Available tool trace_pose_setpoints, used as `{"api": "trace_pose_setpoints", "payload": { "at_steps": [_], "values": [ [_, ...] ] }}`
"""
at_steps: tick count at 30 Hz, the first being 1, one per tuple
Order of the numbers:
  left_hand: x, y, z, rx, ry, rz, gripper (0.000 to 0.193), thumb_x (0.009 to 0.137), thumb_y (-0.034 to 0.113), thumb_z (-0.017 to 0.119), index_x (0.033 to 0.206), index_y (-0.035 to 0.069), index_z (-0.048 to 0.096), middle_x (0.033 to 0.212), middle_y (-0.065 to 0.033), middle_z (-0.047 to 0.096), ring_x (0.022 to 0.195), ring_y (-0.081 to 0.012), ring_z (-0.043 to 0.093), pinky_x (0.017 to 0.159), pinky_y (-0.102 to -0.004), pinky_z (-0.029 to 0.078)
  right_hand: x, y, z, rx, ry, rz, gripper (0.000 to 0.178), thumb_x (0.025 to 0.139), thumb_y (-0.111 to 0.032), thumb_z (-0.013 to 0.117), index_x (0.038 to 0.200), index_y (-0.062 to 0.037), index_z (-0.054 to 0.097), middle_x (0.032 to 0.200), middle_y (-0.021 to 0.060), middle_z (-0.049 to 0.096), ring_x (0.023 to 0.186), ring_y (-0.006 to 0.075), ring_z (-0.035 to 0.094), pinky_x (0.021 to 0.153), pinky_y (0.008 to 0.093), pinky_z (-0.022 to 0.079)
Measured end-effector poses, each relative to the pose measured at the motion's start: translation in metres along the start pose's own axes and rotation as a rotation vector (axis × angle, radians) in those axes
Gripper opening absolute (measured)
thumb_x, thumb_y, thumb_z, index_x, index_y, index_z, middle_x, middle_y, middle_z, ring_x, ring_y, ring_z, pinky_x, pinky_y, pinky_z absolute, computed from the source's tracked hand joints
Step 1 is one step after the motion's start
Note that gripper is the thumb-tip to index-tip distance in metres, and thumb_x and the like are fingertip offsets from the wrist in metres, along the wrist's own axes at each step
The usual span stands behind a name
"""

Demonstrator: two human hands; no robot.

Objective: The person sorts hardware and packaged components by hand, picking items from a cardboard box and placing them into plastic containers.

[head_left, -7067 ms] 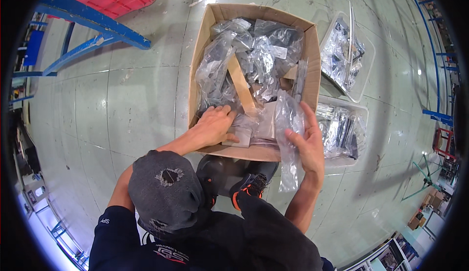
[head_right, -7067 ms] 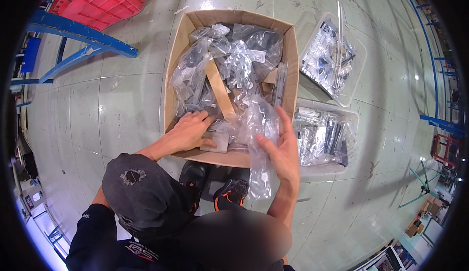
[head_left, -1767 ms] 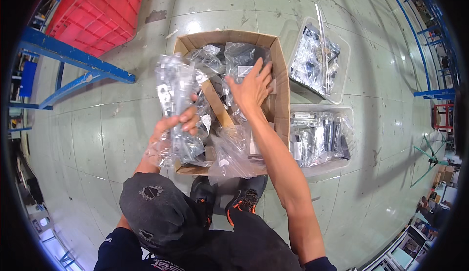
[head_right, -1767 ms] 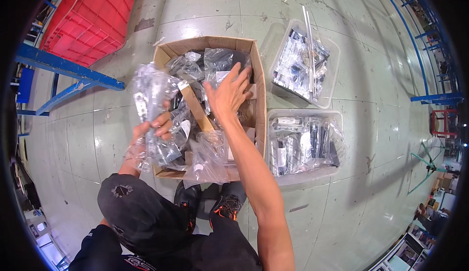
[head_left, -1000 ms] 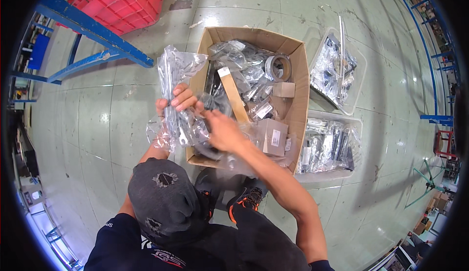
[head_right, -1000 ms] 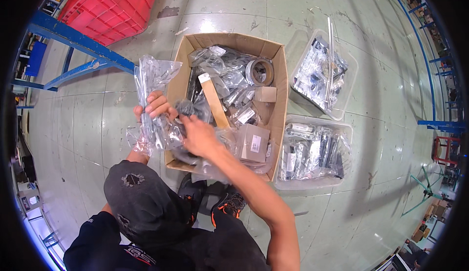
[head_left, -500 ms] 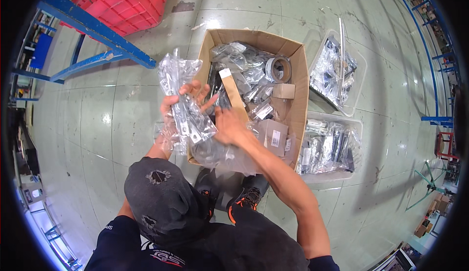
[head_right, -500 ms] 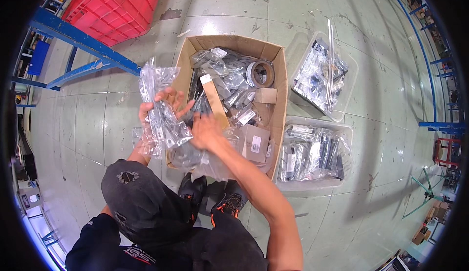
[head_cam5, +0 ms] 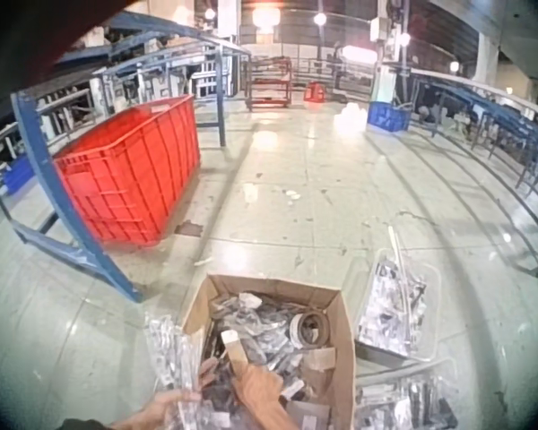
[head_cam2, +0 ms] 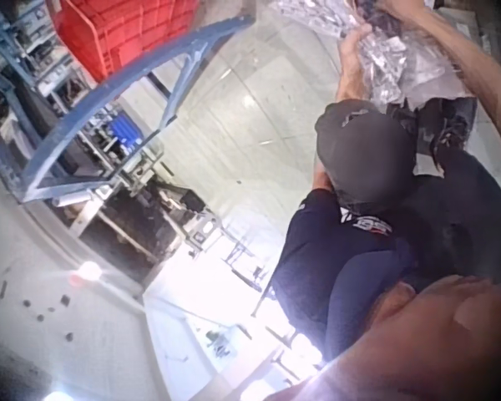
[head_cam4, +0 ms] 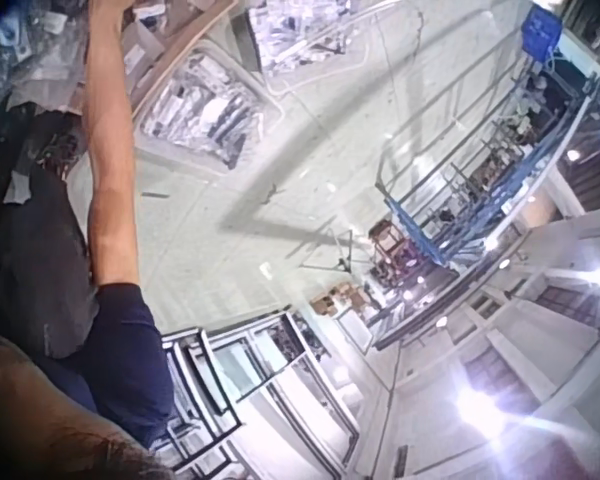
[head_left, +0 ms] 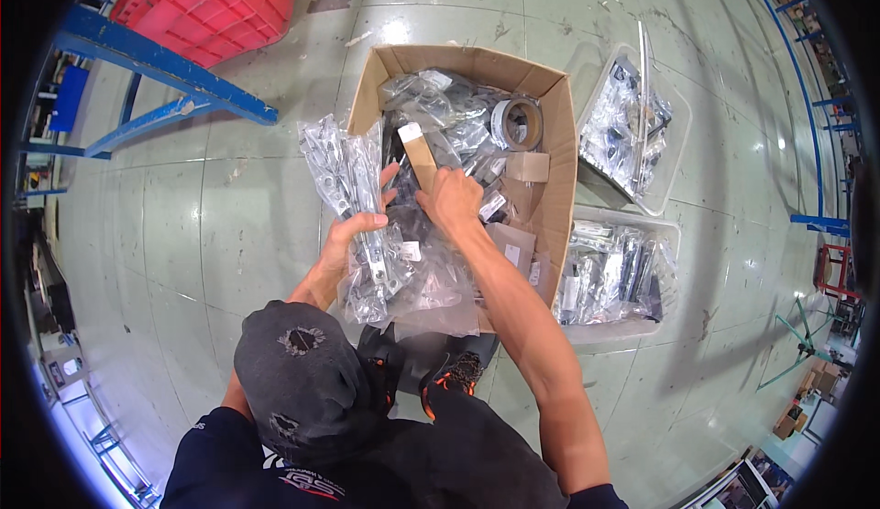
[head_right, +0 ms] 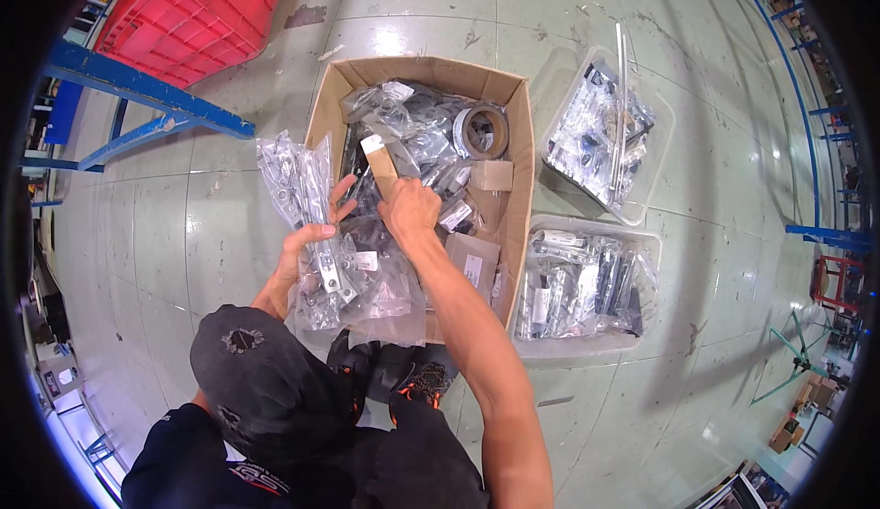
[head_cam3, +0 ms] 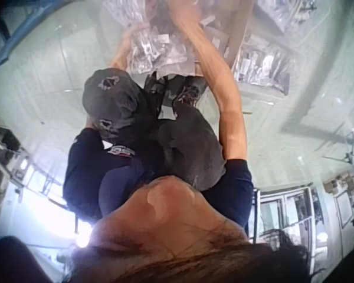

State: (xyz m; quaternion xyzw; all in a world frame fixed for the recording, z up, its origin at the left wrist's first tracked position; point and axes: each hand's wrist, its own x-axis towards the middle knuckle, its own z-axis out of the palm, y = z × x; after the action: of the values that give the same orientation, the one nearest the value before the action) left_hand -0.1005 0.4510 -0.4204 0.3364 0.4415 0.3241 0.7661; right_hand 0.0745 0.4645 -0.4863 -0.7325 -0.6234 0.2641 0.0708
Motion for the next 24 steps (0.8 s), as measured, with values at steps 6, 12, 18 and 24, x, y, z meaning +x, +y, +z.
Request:
{"api": "trace_pose_setpoints", "payload": {
  "at_steps": [6, 12, 18, 24],
  "values": [
    [-0.005, -0.003, -0.011, 0.006, -0.039, 0.002, 0.088, 0.062, 0.023, 0.062, 0.144, 0.008, 0.034, 0.150, -0.0041, 0.034, 0.138, -0.0318, 0.026, 0.114, -0.0440, 0.017, -0.034, -0.005, -0.015, 0.224, 0.132, 0.025, 0.040, 0.080, -0.028, 0.068, 0.096, 0.0072, 0.060, 0.088, 0.0259, 0.064, 0.081, 0.0400, 0.065, 0.073, 0.0451, 0.052],
    [-0.003, 0.008, -0.001, -0.046, -0.199, -0.124, 0.089, 0.063, 0.023, 0.062, 0.143, 0.002, 0.030, 0.149, -0.0126, 0.033, 0.136, -0.0340, 0.031, 0.113, -0.0427, 0.021, -0.054, 0.011, -0.077, 0.508, 0.527, -0.023, 0.036, 0.085, -0.024, 0.067, 0.095, 0.0074, 0.054, 0.087, 0.0260, 0.062, 0.074, 0.0404, 0.064, 0.069, 0.0454, 0.050],
    [0.000, 0.003, -0.008, 0.102, -0.186, -0.188, 0.082, 0.065, 0.024, 0.063, 0.139, -0.001, 0.040, 0.144, -0.0111, 0.041, 0.130, -0.0206, 0.040, 0.113, -0.0365, 0.023, -0.051, -0.007, -0.173, 0.562, 0.796, -0.059, 0.039, 0.087, -0.027, 0.067, 0.096, 0.0078, 0.053, 0.084, 0.0221, 0.064, 0.070, 0.0312, 0.064, 0.064, 0.0376, 0.051],
    [0.004, 0.000, -0.002, 0.127, -0.205, -0.288, 0.080, 0.065, 0.024, 0.062, 0.139, 0.001, 0.042, 0.144, -0.0100, 0.042, 0.133, -0.0244, 0.036, 0.113, -0.0386, 0.021, -0.037, 0.035, -0.145, 0.227, 0.948, -0.160, 0.038, 0.085, -0.028, 0.069, 0.091, 0.0049, 0.051, 0.081, 0.0188, 0.059, 0.069, 0.0342, 0.060, 0.062, 0.0400, 0.049]
  ]
}}
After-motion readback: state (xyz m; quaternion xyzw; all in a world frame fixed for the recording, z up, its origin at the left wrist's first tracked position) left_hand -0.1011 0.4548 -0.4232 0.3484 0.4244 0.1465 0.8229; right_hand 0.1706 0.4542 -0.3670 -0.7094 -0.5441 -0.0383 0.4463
